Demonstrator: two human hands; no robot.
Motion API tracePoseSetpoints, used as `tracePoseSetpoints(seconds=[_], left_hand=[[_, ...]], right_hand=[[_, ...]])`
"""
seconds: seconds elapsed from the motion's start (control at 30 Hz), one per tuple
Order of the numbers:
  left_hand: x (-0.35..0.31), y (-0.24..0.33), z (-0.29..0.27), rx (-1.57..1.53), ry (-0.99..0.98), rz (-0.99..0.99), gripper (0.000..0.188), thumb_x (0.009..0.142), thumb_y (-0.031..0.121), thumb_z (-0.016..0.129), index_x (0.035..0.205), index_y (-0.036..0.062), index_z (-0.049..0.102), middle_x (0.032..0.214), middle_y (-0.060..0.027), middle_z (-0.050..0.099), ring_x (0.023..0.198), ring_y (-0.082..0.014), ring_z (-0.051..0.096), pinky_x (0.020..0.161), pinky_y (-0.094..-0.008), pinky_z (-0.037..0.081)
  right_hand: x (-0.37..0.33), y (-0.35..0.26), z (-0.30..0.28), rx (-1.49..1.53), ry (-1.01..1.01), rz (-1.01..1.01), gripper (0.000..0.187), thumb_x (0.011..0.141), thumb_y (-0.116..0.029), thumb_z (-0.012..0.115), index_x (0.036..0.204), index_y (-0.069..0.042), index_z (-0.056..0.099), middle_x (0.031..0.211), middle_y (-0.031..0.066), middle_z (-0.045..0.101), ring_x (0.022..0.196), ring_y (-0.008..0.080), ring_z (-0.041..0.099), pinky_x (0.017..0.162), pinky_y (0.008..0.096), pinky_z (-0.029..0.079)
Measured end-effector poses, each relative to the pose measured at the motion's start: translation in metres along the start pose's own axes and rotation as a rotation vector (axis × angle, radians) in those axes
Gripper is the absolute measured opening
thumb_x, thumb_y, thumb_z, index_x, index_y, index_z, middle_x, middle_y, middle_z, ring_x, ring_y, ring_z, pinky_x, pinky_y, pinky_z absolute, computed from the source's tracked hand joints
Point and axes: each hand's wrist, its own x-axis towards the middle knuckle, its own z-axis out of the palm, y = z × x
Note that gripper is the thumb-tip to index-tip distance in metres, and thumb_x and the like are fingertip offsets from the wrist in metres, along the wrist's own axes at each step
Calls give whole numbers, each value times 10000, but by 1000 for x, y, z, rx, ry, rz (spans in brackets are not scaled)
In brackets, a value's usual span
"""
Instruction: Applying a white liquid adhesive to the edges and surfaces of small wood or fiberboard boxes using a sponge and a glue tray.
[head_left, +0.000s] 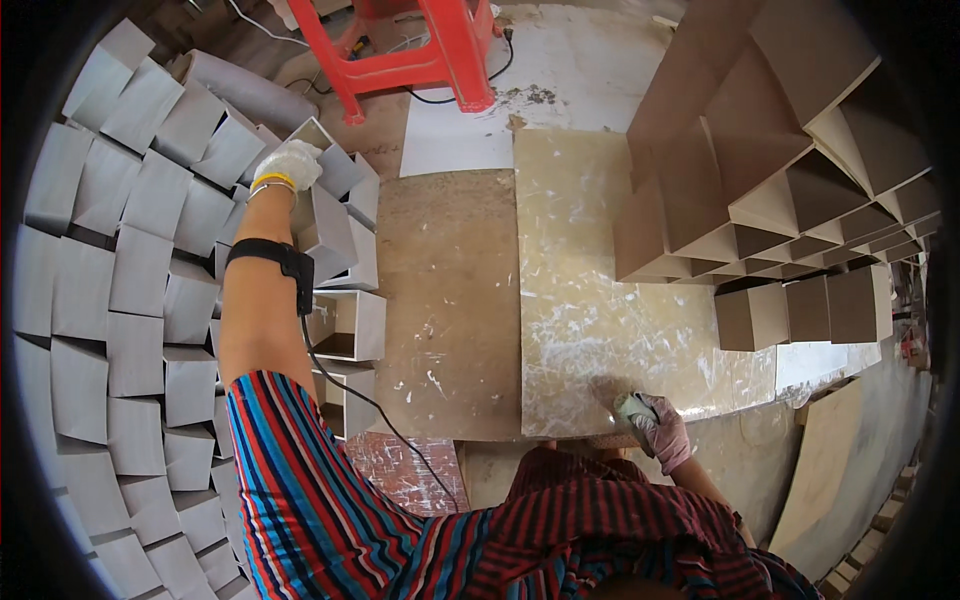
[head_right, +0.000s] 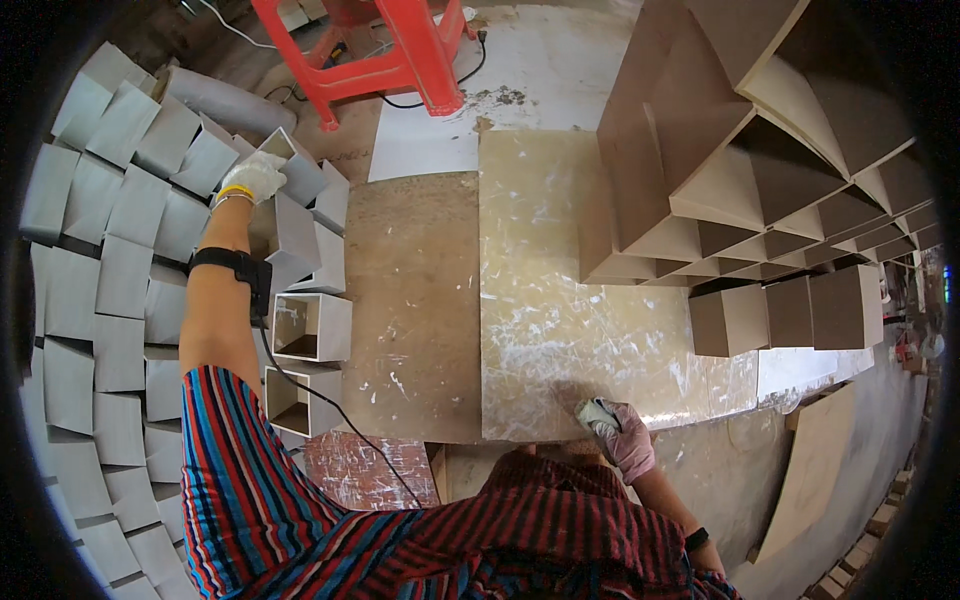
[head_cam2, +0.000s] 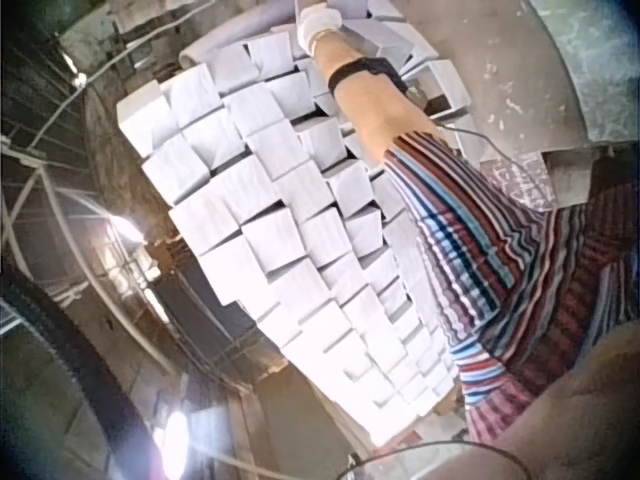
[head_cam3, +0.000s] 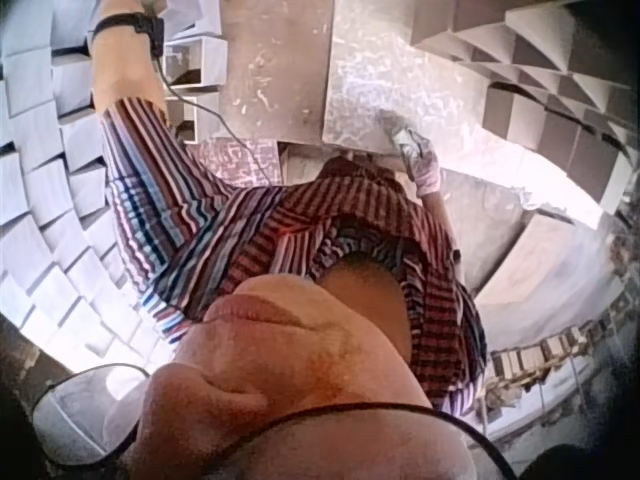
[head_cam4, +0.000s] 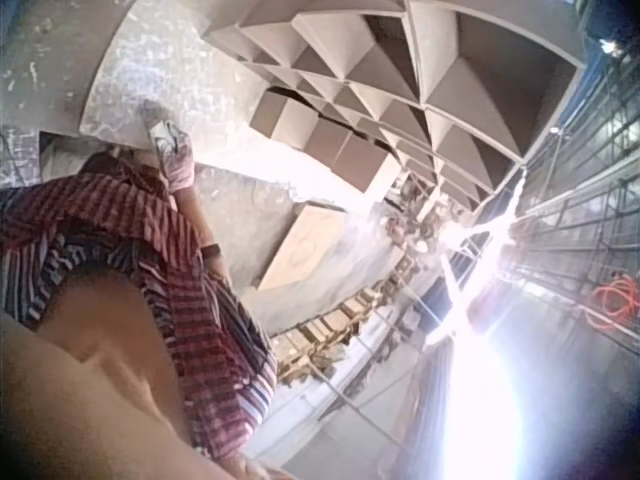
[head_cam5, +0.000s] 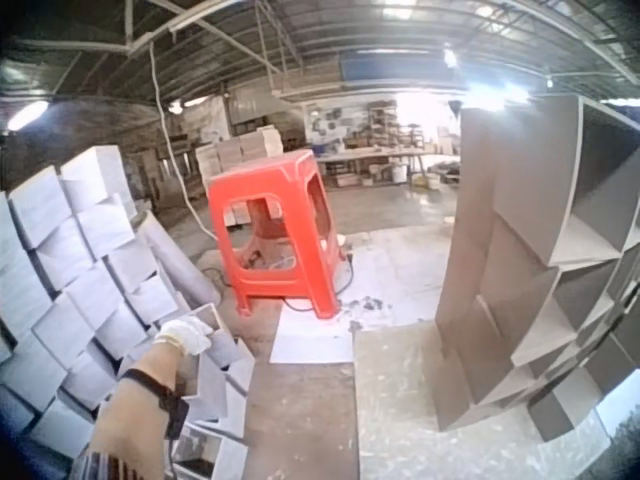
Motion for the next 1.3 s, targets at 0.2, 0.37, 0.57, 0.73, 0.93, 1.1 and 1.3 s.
tracePoseSetpoints(seconds=[0.2, 0.37, 0.57, 0.73, 0.93, 1.1, 1.3], left_hand=[[12, -17, 17, 180, -33, 52, 323, 782, 177, 516, 1088, 174, 621, 1173, -80, 565, 1102, -278, 519, 914, -380, 438], [-22, 0, -7, -76, -1, -44, 359, 768, 168, 597, 1127, 160, 599, 1155, -78, 574, 1073, -273, 528, 936, -353, 417], [-16, -23, 6, -55, 2, -41, 333, 782, 160, 564, 1107, 213, 613, 1156, -47, 579, 1074, -258, 538, 925, -371, 426], [-24, -14, 2, -103, -2, -50, 322, 787, 166, 563, 1102, 208, 616, 1144, -54, 584, 1062, -265, 542, 918, -373, 430], [-25, -21, 9, -120, 50, -23, 299, 786, 125, 530, 1061, 173, 638, 1048, -92, 623, 988, -285, 568, 886, -363, 435], [-26, -25, 3, -95, 54, 11, 346, 805, 125, 496, 1137, 162, 588, 1089, -99, 606, 1005, -298, 559, 885, -365, 432], [-62, -54, -18, -113, 208, -114, 423, 867, 136, 404, 1272, 251, 447, 1151, -111, 566, 1025, -310, 554, 843, -438, 447]], right_hand=[[2, 0, 7, 75, 11, 33, 355, 815, -142, 642, 1122, 4, 539, 1033, 105, 598, 947, 181, 574, 835, 275, 450], [3, 1, 9, 95, 9, 47, 351, 813, -139, 641, 1120, 0, 542, 1029, 105, 599, 944, 176, 572, 835, 276, 448], [7, 20, 12, 147, -22, 37, 345, 812, -122, 626, 1126, -5, 543, 1034, 103, 596, 955, 179, 565, 848, 281, 438], [9, 8, 6, -49, -19, 7, 350, 800, -110, 630, 1128, -17, 549, 1025, 99, 597, 953, 186, 568, 846, 280, 437], [7, -5, 9, 98, -21, 105, 347, 804, -113, 635, 1127, -17, 553, 1010, 94, 599, 945, 181, 566, 837, 276, 438], [7, 11, 6, 54, -29, 90, 348, 815, -117, 630, 1133, -6, 542, 1017, 86, 599, 941, 165, 560, 831, 271, 439], [7, 3, 6, 120, -38, 97, 352, 811, -105, 637, 1135, -7, 542, 1026, 84, 599, 949, 160, 557, 836, 268, 436]])
